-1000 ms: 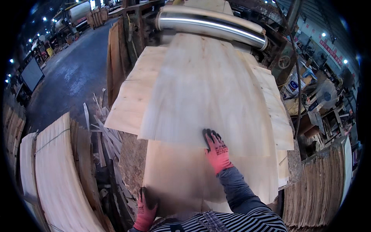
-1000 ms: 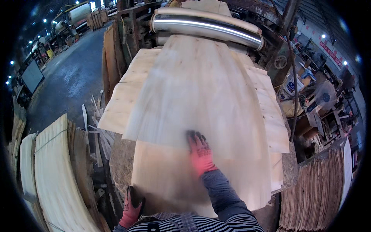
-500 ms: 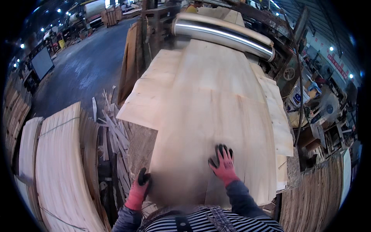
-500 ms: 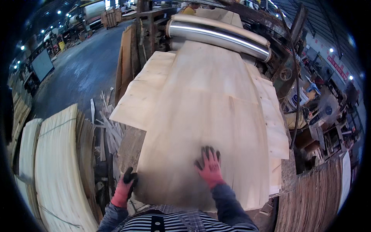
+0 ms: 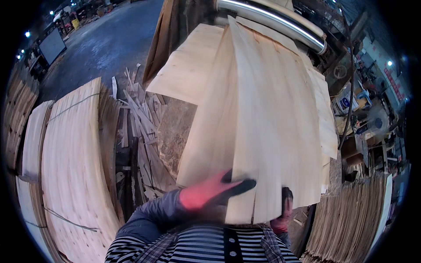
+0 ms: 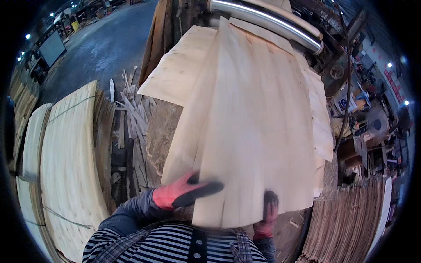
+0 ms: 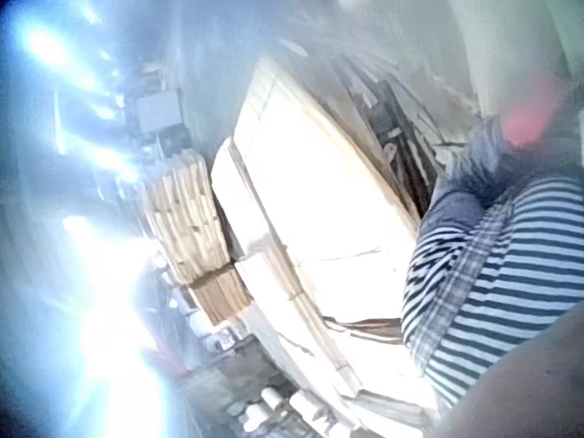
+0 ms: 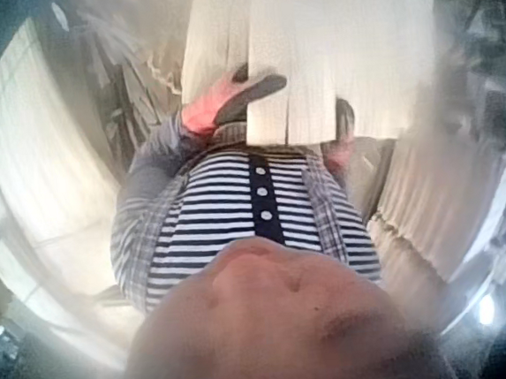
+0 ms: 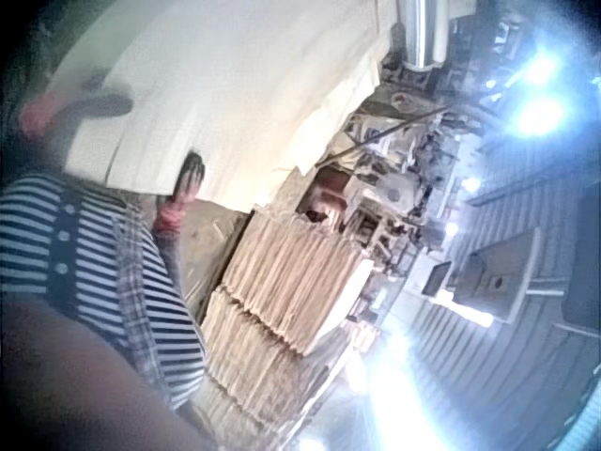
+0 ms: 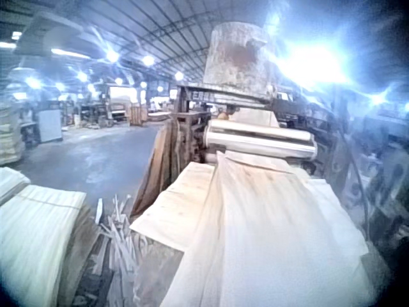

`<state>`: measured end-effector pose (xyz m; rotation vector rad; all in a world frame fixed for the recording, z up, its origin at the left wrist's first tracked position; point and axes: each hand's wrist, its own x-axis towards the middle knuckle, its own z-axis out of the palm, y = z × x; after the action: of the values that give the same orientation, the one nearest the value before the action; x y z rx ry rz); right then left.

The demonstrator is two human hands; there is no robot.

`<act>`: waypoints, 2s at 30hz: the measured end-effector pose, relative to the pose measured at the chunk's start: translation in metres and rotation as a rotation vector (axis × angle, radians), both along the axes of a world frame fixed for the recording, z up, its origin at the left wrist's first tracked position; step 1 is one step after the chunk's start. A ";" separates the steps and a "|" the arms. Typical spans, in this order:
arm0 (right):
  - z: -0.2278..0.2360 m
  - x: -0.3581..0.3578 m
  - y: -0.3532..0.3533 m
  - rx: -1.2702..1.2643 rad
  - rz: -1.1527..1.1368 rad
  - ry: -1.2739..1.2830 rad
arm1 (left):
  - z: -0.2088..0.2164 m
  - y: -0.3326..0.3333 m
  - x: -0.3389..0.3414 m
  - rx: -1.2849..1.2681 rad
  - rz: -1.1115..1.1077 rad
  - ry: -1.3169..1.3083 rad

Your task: The person feeds large, thin wood planks into a roller machine in a workshop. They guide each plank with gloved hands, flip it over, and stack the processed planks on a pile to the side.

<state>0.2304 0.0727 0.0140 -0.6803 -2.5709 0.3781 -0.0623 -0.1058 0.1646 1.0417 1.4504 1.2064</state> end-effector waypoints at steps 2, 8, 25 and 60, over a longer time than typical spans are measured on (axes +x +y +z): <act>0.029 0.000 -0.012 -0.054 0.014 -0.001 | -0.005 -0.014 0.004 -0.197 0.161 -0.402; 0.049 -0.052 -0.012 -0.031 0.263 -0.104 | -0.081 -0.039 -0.051 0.134 0.560 -0.152; 0.025 -0.304 0.223 0.087 0.021 -0.042 | -0.158 -0.031 -0.041 -0.122 0.922 0.070; 0.052 -0.114 0.047 -0.080 -0.052 -0.275 | -0.114 -0.005 -0.086 0.243 0.582 0.986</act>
<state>0.1165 0.1195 0.0657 -0.8803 -2.8009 0.3959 -0.1484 -0.1110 0.0511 1.5605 2.5407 1.3479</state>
